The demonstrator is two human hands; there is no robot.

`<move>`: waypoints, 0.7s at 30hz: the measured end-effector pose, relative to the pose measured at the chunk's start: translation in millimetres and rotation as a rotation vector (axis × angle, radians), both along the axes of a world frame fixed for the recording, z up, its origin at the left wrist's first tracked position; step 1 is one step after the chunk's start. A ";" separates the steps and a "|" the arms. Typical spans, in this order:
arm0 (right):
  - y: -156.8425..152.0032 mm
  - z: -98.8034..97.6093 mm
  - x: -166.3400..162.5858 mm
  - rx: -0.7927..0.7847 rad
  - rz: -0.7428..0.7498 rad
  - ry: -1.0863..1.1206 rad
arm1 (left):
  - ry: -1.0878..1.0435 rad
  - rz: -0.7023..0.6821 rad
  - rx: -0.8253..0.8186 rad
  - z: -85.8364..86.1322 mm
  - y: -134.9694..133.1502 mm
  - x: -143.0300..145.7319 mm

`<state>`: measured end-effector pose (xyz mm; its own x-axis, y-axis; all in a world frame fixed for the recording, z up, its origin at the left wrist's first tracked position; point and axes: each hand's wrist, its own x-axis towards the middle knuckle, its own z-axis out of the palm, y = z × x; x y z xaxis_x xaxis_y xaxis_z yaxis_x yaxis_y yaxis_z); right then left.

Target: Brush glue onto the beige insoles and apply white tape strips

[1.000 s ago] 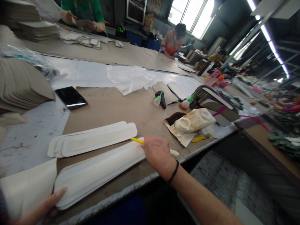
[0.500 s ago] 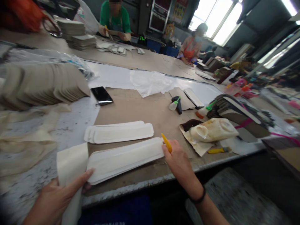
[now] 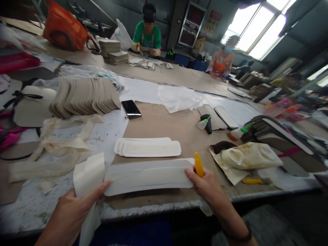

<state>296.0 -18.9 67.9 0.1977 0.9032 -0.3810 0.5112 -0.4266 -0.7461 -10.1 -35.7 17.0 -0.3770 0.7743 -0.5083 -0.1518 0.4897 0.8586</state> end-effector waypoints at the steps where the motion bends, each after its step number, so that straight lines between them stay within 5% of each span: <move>1: -0.3 -0.6 -0.5 -0.005 -0.004 0.018 | -0.004 0.007 -0.004 0.0 1.5 -1.9; 6: -0.7 -4.1 -0.9 0.001 -0.045 0.052 | -0.003 0.056 -0.007 -2.5 7.1 -7.3; 11: 0.8 -7.0 -3.8 0.180 0.002 -0.249 | 0.081 0.041 -0.028 2.2 6.4 -2.8; 21: -7.1 -6.0 -15.0 0.470 -0.080 -0.497 | 0.347 -0.227 -0.153 6.2 9.5 -4.8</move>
<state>281.0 -26.0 61.9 0.3205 0.9258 0.2005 0.8211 -0.1660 -0.5461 -15.0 -26.3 23.2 -0.3747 0.7830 -0.4964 0.2591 0.6026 0.7548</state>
